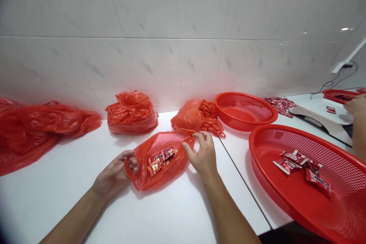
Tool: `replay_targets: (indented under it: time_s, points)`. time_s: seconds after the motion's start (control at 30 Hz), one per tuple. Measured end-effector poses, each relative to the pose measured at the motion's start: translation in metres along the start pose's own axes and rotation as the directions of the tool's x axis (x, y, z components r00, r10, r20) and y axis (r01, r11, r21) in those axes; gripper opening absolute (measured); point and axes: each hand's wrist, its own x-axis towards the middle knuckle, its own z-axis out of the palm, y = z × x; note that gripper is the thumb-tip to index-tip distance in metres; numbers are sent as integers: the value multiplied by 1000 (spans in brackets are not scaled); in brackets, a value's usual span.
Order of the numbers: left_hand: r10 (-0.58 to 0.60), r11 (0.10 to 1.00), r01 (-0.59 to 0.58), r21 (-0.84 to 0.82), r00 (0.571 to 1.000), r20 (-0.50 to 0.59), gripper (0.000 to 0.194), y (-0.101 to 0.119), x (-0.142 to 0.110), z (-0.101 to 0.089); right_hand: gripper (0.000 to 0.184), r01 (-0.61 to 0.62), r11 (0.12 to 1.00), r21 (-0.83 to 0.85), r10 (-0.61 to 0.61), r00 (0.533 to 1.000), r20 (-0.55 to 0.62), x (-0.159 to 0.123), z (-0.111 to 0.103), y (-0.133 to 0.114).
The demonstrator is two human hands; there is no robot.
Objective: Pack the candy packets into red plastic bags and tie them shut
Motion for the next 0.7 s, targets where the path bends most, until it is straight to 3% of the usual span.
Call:
replay_targets:
  time_s: [0.07, 0.17, 0.37, 0.47, 0.57, 0.7]
  points:
    - [-2, 1000, 3, -6, 1000, 24, 39, 0, 0, 0, 43, 23, 1000, 18, -22, 999, -36, 0, 0, 2]
    - [-11, 1000, 11, -3, 999, 53, 39, -1, 0, 0, 38, 18, 994, -104, -19, 1000, -6, -2, 0, 1]
    - [-19, 1000, 18, 18, 998, 53, 39, -2, -1, 1, 51, -148, 958, -247, 184, 974, 129, 2, -5, 0]
    - [-18, 999, 16, 31, 998, 65, 39, -2, 0, 1, 48, -217, 913, -347, 309, 921, 238, 5, -8, 2]
    - [-23, 999, 20, 42, 997, 67, 38, -3, 1, 1, 21, -217, 868, -447, 394, 848, 354, 6, -7, 7]
    - [-23, 998, 21, 61, 999, 37, 38, -3, 1, -1, 32, -202, 850, -487, 438, 784, 440, 6, -3, 14]
